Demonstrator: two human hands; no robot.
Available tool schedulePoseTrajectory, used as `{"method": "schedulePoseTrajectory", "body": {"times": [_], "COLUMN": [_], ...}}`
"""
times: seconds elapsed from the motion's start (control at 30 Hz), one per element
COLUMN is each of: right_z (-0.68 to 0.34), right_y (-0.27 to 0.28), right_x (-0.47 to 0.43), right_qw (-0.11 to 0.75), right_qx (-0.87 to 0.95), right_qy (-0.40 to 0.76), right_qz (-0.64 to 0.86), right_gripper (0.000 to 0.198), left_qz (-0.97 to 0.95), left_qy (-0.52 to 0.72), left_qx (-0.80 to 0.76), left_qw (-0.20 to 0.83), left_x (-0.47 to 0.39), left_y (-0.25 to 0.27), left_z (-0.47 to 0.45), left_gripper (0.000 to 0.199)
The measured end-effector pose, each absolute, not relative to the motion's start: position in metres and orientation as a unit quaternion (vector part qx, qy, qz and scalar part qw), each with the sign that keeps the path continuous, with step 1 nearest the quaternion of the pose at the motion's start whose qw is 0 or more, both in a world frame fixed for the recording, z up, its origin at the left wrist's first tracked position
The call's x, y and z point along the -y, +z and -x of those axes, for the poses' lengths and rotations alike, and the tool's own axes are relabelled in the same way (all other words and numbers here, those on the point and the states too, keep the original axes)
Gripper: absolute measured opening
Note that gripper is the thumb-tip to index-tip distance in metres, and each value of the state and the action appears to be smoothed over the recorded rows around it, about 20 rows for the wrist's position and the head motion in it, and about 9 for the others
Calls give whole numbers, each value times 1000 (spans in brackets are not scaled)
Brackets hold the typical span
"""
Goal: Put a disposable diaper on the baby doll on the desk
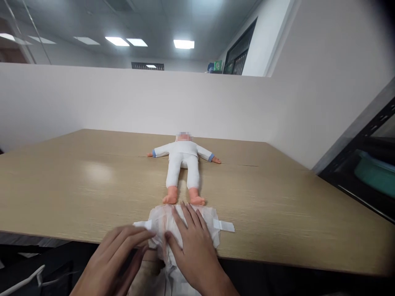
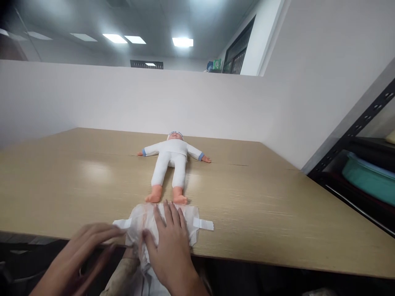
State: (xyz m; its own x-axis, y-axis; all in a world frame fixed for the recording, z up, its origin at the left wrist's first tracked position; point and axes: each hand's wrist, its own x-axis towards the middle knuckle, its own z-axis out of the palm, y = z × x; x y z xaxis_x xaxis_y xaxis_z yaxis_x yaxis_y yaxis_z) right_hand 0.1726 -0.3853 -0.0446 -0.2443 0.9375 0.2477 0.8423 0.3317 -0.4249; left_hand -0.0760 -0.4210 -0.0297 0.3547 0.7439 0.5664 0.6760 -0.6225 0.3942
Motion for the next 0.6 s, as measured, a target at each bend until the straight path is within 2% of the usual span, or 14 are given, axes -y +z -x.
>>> {"method": "schedulePoseTrajectory", "body": {"times": [0.1,0.2,0.3,0.4,0.5,0.6], "right_z": [-171,-170,-170,-172,-175,-179], "right_y": [-46,-46,-47,-50,-53,-59], "right_x": [384,383,383,382,380,376], "right_qw": [229,222,222,226,220,209], "right_qx": [784,784,783,784,797,814], "right_qy": [83,76,72,67,62,54], "right_qz": [571,574,576,574,559,540], "right_gripper": [59,59,58,59,63,67], "left_qz": [-875,-897,-940,-965,-978,-988], "left_qy": [289,189,64,8,31,79], "left_qx": [-382,-367,-282,-192,-142,-94], "left_qw": [-74,-155,-180,-177,-151,-98], "left_x": [361,290,235,209,196,185], "left_y": [7,18,11,5,6,7], "left_z": [63,39,15,2,0,0], "left_gripper": [54,78,108,130,124,90]}}
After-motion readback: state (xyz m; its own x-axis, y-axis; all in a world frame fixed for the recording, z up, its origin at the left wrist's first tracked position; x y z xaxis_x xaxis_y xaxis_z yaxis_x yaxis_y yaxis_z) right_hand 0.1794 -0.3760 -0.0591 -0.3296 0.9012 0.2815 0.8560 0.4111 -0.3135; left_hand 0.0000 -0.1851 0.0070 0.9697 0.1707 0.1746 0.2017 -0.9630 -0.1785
